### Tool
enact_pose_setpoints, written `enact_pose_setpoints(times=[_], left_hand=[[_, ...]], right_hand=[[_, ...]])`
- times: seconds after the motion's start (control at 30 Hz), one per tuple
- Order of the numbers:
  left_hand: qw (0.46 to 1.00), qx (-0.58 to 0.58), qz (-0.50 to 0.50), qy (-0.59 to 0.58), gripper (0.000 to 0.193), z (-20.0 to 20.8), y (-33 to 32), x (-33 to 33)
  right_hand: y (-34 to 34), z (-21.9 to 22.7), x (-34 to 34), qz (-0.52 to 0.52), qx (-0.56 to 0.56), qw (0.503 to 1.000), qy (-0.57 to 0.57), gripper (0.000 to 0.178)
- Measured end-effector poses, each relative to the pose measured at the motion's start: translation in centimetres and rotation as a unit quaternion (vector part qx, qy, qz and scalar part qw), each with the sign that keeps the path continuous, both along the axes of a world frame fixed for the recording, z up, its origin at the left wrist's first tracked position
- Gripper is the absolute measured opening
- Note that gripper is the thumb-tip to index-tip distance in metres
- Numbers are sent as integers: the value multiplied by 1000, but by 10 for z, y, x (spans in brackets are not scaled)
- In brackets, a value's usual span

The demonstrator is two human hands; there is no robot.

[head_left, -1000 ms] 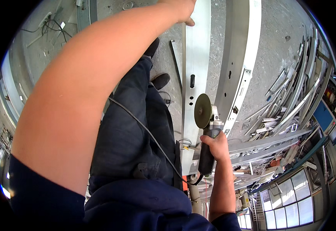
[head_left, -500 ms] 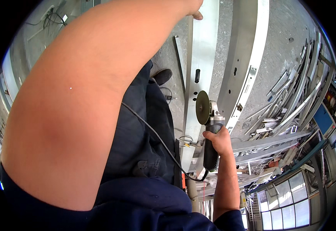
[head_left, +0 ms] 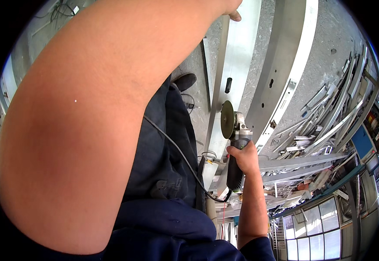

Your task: The person uses an angle grinder to smooth the edges of a long metal frame. They then inspect the frame and proceed to unpack a cardboard box containing a keypad, foam inserts, and plastic-wrapped hardware components, placing them on the frame.

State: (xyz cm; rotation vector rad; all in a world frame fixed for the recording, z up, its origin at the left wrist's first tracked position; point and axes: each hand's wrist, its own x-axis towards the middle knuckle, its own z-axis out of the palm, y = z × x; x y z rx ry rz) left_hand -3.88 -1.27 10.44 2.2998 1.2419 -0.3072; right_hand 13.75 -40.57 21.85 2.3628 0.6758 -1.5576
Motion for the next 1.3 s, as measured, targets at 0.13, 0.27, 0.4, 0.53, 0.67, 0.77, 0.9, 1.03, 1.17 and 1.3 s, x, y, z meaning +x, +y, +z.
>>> enact_pose_setpoints(times=[0.13,0.27,0.4,0.53,0.67,0.77,0.9,1.03,1.17,1.3], left_hand=[[1000,3,1,-1,120,-4,0,-1],[1000,6,-4,14,121,-3,0,0],[1000,8,-5,20,121,-1,1,0],[1000,4,0,17,120,-1,2,1],[1000,10,2,-10,120,-2,-1,-2],[1000,3,-4,26,121,3,1,2],[999,6,-8,31,121,4,1,0],[1000,0,-8,26,121,5,0,0],[1000,-3,1,24,120,6,1,-2],[1000,-5,-2,21,120,5,1,0]], right_hand=[[-1,-3,-1,1,-22,1000,4,54],[-5,-3,-3,-10,-13,1000,2,52],[0,0,-6,-19,-9,1000,5,50],[-7,-4,-6,-21,0,1000,0,49],[-8,-5,-7,3,5,1000,-23,49],[-3,-5,-7,-10,-4,1000,-1,50],[-7,-8,-5,-15,-17,1000,4,51],[-7,-7,-8,-5,-7,1000,-11,53],[-5,-5,-10,0,-11,1000,-17,55],[-4,-5,-13,16,-13,999,-26,56]])
